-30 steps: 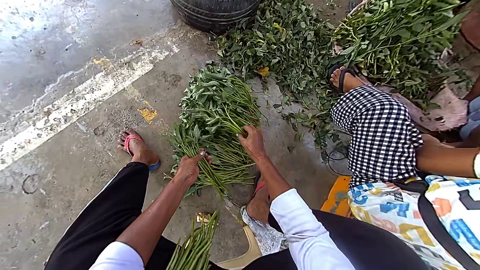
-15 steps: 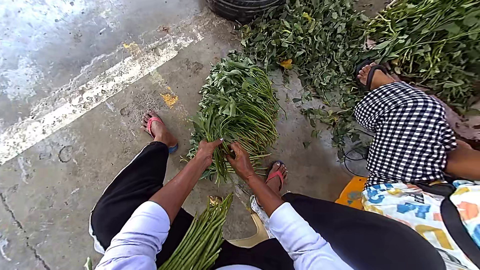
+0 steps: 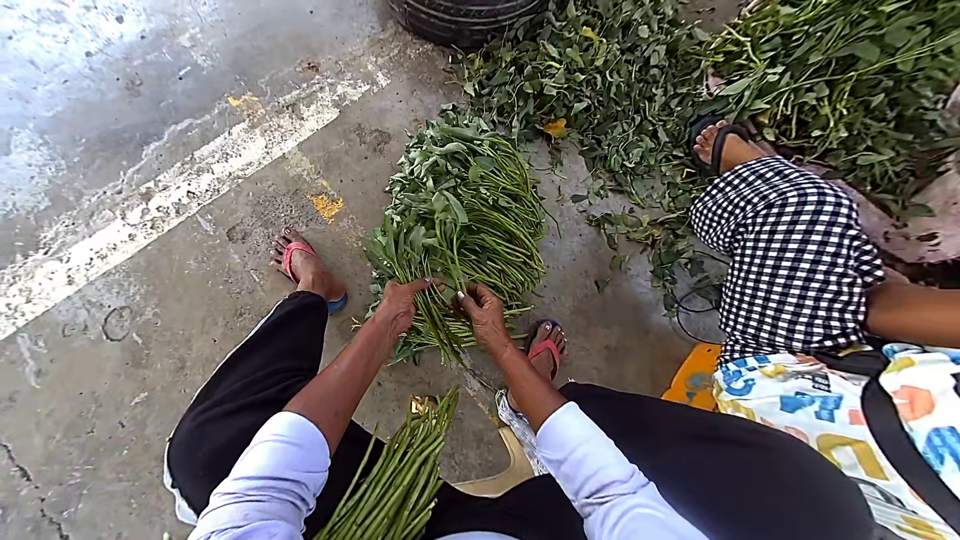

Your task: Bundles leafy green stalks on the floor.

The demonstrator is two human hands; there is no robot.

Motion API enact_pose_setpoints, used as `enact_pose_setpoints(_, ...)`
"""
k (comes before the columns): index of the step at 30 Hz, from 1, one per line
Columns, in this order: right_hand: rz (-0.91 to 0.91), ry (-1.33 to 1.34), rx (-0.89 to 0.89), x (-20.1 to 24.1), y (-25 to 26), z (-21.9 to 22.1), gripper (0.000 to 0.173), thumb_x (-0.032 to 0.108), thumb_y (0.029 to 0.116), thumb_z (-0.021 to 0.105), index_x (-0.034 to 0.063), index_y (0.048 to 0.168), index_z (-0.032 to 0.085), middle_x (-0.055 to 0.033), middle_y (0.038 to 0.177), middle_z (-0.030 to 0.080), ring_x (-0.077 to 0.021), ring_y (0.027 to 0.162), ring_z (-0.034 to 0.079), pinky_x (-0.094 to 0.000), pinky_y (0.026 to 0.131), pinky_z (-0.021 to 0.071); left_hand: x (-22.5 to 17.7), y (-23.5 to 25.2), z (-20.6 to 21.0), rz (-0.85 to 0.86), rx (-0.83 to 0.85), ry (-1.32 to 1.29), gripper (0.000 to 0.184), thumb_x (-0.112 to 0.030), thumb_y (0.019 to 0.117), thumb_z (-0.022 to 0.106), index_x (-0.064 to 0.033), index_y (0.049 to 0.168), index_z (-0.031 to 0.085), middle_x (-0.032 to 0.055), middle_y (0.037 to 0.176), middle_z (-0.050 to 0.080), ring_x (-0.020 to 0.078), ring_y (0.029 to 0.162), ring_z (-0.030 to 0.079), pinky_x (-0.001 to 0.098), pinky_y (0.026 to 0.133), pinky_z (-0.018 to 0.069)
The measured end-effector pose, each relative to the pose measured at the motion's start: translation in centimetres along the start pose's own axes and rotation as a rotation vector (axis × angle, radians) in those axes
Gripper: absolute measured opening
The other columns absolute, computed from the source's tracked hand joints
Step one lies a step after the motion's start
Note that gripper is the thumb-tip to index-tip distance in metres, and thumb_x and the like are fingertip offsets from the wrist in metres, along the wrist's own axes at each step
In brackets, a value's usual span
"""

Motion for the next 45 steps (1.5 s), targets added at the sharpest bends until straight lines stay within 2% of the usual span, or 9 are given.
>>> enact_pose_setpoints(4, -0.053, 0.06, -0.205, 0.9, 0.0, -0.1, 0.02, 0.006, 0.1054, 0.053, -0.0027, 0.123, 0.054, -0.0133, 0.099, 0.068, -0.0196, 0.077, 0.071, -0.034, 0.07, 0.0624, 0.2, 0.2, -0.4, -0.027, -0.045, -0.012, 0.031, 0.002, 0.0971, 0.062, 0.0033, 0.126, 0.051, 0.0181, 0.1, 0.073, 0.0261, 0.085, 0.074, 0.0391, 0.076, 0.0615)
enact_pose_setpoints(8, -0.004, -0.101, -0.168, 0.6, 0.1, 0.1, 0.022, 0.006, 0.1008, 0.063, -0.0045, 0.119, 0.06, -0.0153, 0.1, 0.066, -0.0181, 0.071, 0.068, -0.0329, 0.065, 0.0603, 0.7, 0.0, -0.1, -0.026, -0.021, 0.016, 0.033, 0.002, 0.0955, 0.065, 0.0032, 0.125, 0.053, 0.0174, 0.099, 0.073, 0.0251, 0.087, 0.074, 0.0377, 0.078, 0.0611)
enact_pose_setpoints(16, -0.04, -0.225, 0.045, -0.5, -1.0, 1.8, 0.022, 0.003, 0.0908, 0.074, -0.0041, 0.111, 0.068, -0.0137, 0.096, 0.072, -0.0162, 0.081, 0.07, -0.0335, 0.078, 0.0603, 0.3, -0.4, 0.1, 0.003, -0.023, 0.068, 0.05, -0.001, 0.0913, 0.073, -0.0006, 0.135, 0.049, 0.0148, 0.118, 0.068, 0.0223, 0.102, 0.068, 0.0403, 0.089, 0.0568)
enact_pose_setpoints(24, -0.058, -0.26, -0.018, -0.1, -0.5, 0.5, 0.019, 0.009, 0.1, 0.065, -0.0025, 0.115, 0.068, -0.0126, 0.099, 0.071, -0.0143, 0.075, 0.069, -0.0304, 0.07, 0.0593, -0.8, -0.2, -0.9, 0.006, -0.182, 0.019, 0.045, 0.004, 0.0962, 0.062, -0.0023, 0.138, 0.047, 0.0184, 0.116, 0.064, 0.0258, 0.087, 0.07, 0.0393, 0.075, 0.0603)
enact_pose_setpoints(30, -0.289, -0.875, -0.024, -0.7, 0.0, -1.1, 0.02, 0.007, 0.0954, 0.069, -0.0001, 0.113, 0.075, -0.021, 0.112, 0.072, -0.0346, 0.097, 0.072, -0.0529, 0.086, 0.0583, -0.6, 0.5, -1.5, 0.053, -0.276, -0.003, 0.032, 0.0, 0.1004, 0.057, -0.0027, 0.132, 0.05, 0.0147, 0.107, 0.062, 0.0223, 0.08, 0.066, 0.0377, 0.072, 0.0584)
enact_pose_setpoints(33, -0.426, -0.87, 0.142, -1.4, 0.0, -0.9, 0.017, 0.01, 0.0954, 0.069, 0.0029, 0.108, 0.078, -0.0179, 0.107, 0.074, -0.0332, 0.097, 0.073, -0.0524, 0.087, 0.0581, -0.1, 0.6, -1.0, 0.007, -0.168, 0.014, 0.034, 0.002, 0.0979, 0.06, -0.0018, 0.131, 0.052, 0.0155, 0.111, 0.064, 0.0238, 0.088, 0.067, 0.0396, 0.077, 0.0587)
enact_pose_setpoints(38, -0.128, -0.64, 0.412, -0.8, 1.4, -1.1, 0.028, 0.019, 0.1034, 0.06, -0.0006, 0.119, 0.073, -0.0172, 0.111, 0.072, -0.0217, 0.093, 0.072, -0.0367, 0.092, 0.0578, -0.5, 0.5, -0.8, -0.004, -0.133, -0.017, 0.047, -0.006, 0.0959, 0.068, -0.0028, 0.139, 0.048, 0.0159, 0.123, 0.064, 0.0248, 0.106, 0.066, 0.0425, 0.089, 0.0567)
enact_pose_setpoints(42, -0.026, -0.642, 0.599, 1.1, 3.6, -0.8, 0.03, 0.019, 0.1043, 0.06, -0.0021, 0.123, 0.071, -0.0169, 0.116, 0.07, -0.018, 0.09, 0.07, -0.0336, 0.088, 0.0579, -1.1, 0.5, -0.8, 0.063, -0.092, -0.031, 0.04, 0.0, 0.0942, 0.068, 0.0004, 0.132, 0.054, 0.0168, 0.11, 0.069, 0.0259, 0.092, 0.071, 0.0406, 0.08, 0.0603)
enact_pose_setpoints(45, -0.075, -0.779, 0.755, 3.5, 6.3, -0.8, 0.028, 0.018, 0.1033, 0.061, -0.0002, 0.122, 0.073, -0.0179, 0.121, 0.069, -0.0237, 0.11, 0.066, -0.0409, 0.102, 0.0498, -1.4, 0.8, -0.9, 0.077, -0.124, -0.072, 0.033, 0.007, 0.0932, 0.064, 0.0028, 0.125, 0.057, 0.0166, 0.099, 0.068, 0.0251, 0.079, 0.07, 0.0392, 0.073, 0.0614)
Point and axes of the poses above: each hand's wrist, its own y-axis towards the middle knuckle, its own z-axis out of the palm, x = y × z, the point moved 2 cm from there along y, towards the middle knuckle
